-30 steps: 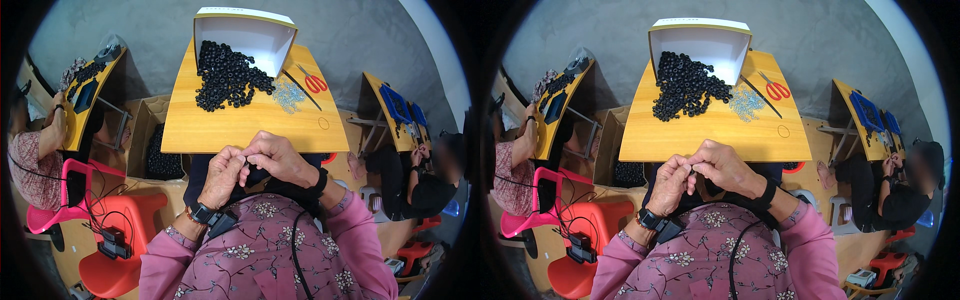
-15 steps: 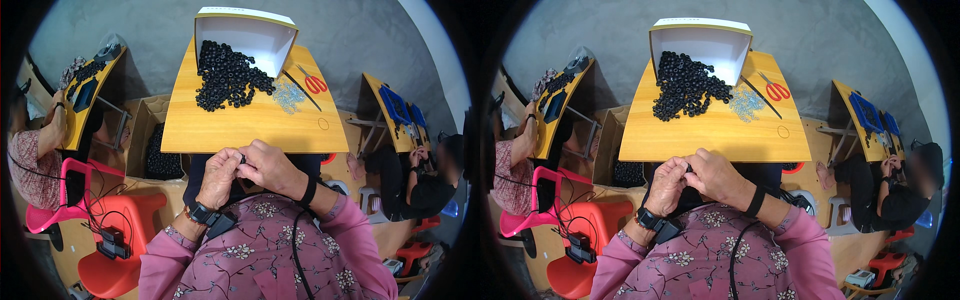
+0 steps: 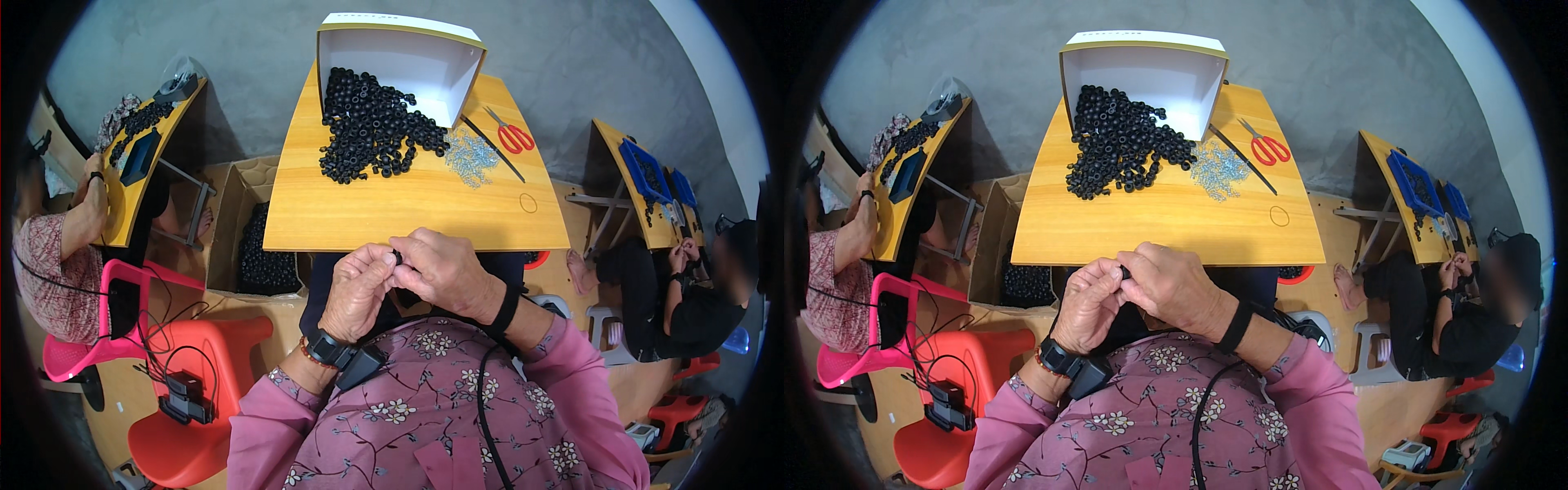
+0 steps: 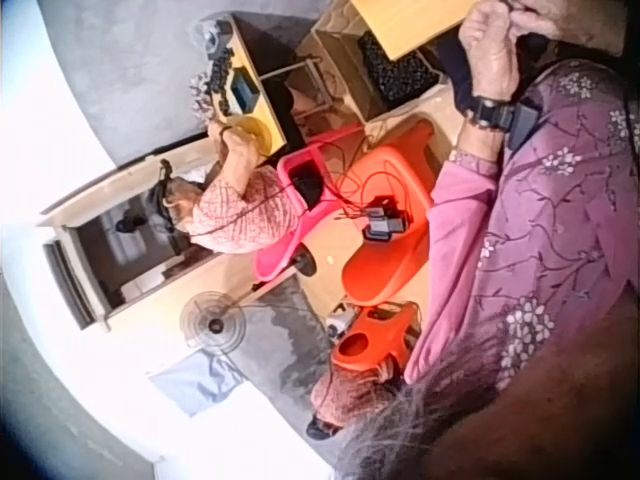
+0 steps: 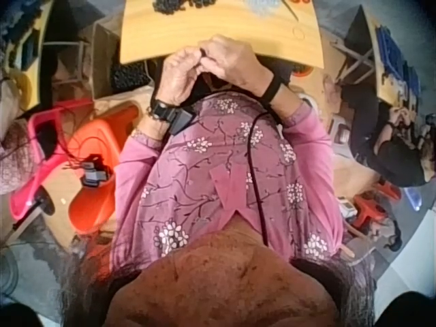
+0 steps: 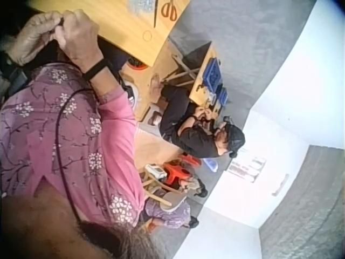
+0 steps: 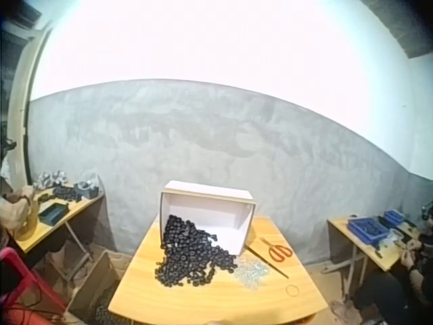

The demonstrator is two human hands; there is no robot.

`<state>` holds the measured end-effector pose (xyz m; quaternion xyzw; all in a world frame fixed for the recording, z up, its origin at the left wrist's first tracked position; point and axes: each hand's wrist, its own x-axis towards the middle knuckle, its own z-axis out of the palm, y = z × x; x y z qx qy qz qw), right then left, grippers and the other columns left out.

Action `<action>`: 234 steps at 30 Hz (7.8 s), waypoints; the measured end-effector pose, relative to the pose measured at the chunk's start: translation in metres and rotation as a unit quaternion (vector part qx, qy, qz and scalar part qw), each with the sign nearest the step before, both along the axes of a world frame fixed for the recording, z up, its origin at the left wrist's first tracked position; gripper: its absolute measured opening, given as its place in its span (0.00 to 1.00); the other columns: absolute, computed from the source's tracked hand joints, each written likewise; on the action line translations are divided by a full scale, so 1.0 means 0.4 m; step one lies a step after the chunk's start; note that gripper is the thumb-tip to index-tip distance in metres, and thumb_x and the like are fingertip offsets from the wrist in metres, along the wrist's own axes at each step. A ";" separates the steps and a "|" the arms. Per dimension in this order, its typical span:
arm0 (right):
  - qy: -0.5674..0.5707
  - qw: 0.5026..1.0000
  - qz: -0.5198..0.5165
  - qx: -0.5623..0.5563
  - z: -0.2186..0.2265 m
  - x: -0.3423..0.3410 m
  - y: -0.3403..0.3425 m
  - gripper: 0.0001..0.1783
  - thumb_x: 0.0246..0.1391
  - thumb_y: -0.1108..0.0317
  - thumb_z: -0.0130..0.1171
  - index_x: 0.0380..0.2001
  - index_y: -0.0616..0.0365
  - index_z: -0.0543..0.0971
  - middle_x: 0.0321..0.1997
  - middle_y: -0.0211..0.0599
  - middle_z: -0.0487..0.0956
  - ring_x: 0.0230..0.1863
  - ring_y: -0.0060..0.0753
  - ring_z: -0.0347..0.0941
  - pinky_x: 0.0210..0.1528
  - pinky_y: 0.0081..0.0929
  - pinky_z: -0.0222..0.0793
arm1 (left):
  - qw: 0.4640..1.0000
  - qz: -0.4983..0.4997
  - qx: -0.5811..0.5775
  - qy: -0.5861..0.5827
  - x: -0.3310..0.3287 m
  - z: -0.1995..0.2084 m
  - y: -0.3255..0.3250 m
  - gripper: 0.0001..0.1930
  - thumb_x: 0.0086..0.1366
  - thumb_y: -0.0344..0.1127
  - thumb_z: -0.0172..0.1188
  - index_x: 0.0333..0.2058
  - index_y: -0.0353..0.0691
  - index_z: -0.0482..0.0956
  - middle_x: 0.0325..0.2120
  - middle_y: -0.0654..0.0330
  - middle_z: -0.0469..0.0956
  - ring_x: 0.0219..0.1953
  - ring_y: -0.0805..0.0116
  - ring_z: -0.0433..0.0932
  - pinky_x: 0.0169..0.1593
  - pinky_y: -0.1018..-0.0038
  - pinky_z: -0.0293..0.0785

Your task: Manually assembling small black plastic or rubber components at a workstation.

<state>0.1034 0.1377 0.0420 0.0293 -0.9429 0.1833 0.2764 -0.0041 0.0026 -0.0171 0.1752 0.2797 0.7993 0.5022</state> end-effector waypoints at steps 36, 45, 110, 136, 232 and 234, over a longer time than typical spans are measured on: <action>-0.116 0.965 0.088 -0.220 0.035 -0.007 0.070 0.16 0.54 0.75 0.56 0.46 0.58 0.83 0.31 0.39 0.78 0.34 0.39 0.76 0.39 0.31 0.73 | 0.999 -0.028 -0.017 0.001 -0.005 0.005 0.004 0.05 0.71 0.33 0.57 0.38 0.38 0.75 0.35 0.54 0.81 0.32 0.71 0.80 0.39 0.73 0.78; -0.103 0.969 0.109 -0.196 0.046 0.000 0.080 0.14 0.54 0.75 0.57 0.43 0.55 0.83 0.28 0.37 0.77 0.31 0.38 0.76 0.36 0.32 0.72 | 0.999 -0.048 -0.008 0.012 -0.012 0.002 -0.001 0.08 0.70 0.32 0.58 0.43 0.34 0.78 0.37 0.50 0.83 0.33 0.70 0.81 0.40 0.73 0.79; 0.011 0.999 0.028 -0.033 -0.035 0.006 0.001 0.14 0.45 0.72 0.67 0.35 0.65 0.77 0.25 0.39 0.73 0.24 0.40 0.73 0.25 0.34 0.69 | 0.995 0.047 -0.047 0.081 0.013 -0.014 -0.002 0.06 0.70 0.30 0.58 0.36 0.33 0.79 0.31 0.60 0.80 0.32 0.74 0.78 0.40 0.76 0.76; -0.029 0.993 0.034 -0.106 -0.005 0.006 0.008 0.17 0.48 0.75 0.66 0.44 0.61 0.79 0.27 0.37 0.73 0.26 0.37 0.73 0.28 0.32 0.71 | 1.000 0.006 -0.007 0.019 0.016 0.011 0.007 0.03 0.71 0.31 0.56 0.37 0.39 0.75 0.33 0.64 0.78 0.35 0.72 0.79 0.43 0.71 0.78; -0.031 0.997 0.069 -0.005 -0.009 0.015 0.037 0.11 0.48 0.69 0.65 0.33 0.61 0.77 0.26 0.38 0.70 0.23 0.42 0.71 0.24 0.37 0.68 | 0.986 0.052 -0.070 0.144 0.024 0.000 0.007 0.05 0.70 0.29 0.59 0.37 0.32 0.79 0.30 0.61 0.81 0.31 0.77 0.78 0.37 0.79 0.77; -0.050 0.994 0.031 -0.094 -0.010 0.020 0.038 0.11 0.47 0.70 0.66 0.34 0.61 0.78 0.25 0.38 0.71 0.24 0.40 0.72 0.24 0.35 0.68 | 0.998 0.015 -0.043 0.036 0.032 0.019 0.012 0.06 0.70 0.30 0.58 0.38 0.33 0.78 0.32 0.60 0.81 0.32 0.76 0.79 0.37 0.78 0.77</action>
